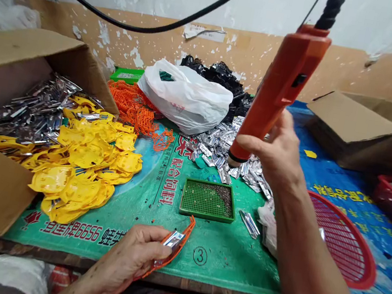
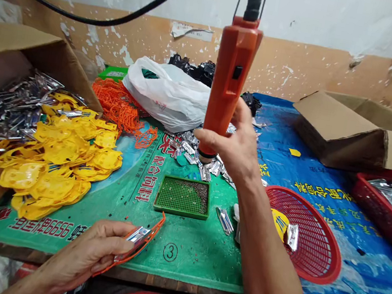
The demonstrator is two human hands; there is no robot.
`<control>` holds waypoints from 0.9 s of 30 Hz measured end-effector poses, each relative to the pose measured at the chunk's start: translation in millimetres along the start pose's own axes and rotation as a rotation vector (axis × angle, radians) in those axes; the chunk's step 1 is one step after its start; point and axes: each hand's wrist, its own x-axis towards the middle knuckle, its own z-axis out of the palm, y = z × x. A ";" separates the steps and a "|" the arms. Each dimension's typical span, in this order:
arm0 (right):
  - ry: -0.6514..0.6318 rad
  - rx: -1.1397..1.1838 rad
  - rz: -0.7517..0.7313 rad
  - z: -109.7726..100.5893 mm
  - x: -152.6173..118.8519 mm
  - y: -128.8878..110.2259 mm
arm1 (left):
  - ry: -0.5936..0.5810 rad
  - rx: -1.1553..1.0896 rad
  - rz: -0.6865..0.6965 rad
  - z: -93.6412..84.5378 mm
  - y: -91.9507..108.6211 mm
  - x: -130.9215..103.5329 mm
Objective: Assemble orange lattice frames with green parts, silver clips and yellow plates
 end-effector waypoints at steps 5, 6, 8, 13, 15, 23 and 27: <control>-0.078 0.454 0.288 33.1 30.4 -17.3 | 0.005 -0.135 -0.027 0.1 -2.7 -1.8; -0.046 0.458 0.313 36.4 28.1 -22.7 | 0.009 -0.151 -0.026 -0.3 -2.9 -1.5; 0.025 0.407 0.367 40.7 17.4 -30.3 | 0.014 -0.166 -0.024 -0.7 -3.4 -0.1; 0.131 0.286 0.555 48.2 -24.1 -25.9 | 0.009 -0.102 -0.001 5.5 -1.5 4.3; 0.160 0.301 0.589 50.5 -37.2 -20.8 | -0.009 -0.099 0.014 11.3 0.7 5.9; 0.202 0.361 0.597 49.1 -54.3 -14.0 | -0.008 -0.014 0.011 22.9 1.5 9.3; 0.218 0.361 0.606 51.1 -57.8 -13.2 | 0.005 0.061 -0.004 21.7 0.4 9.3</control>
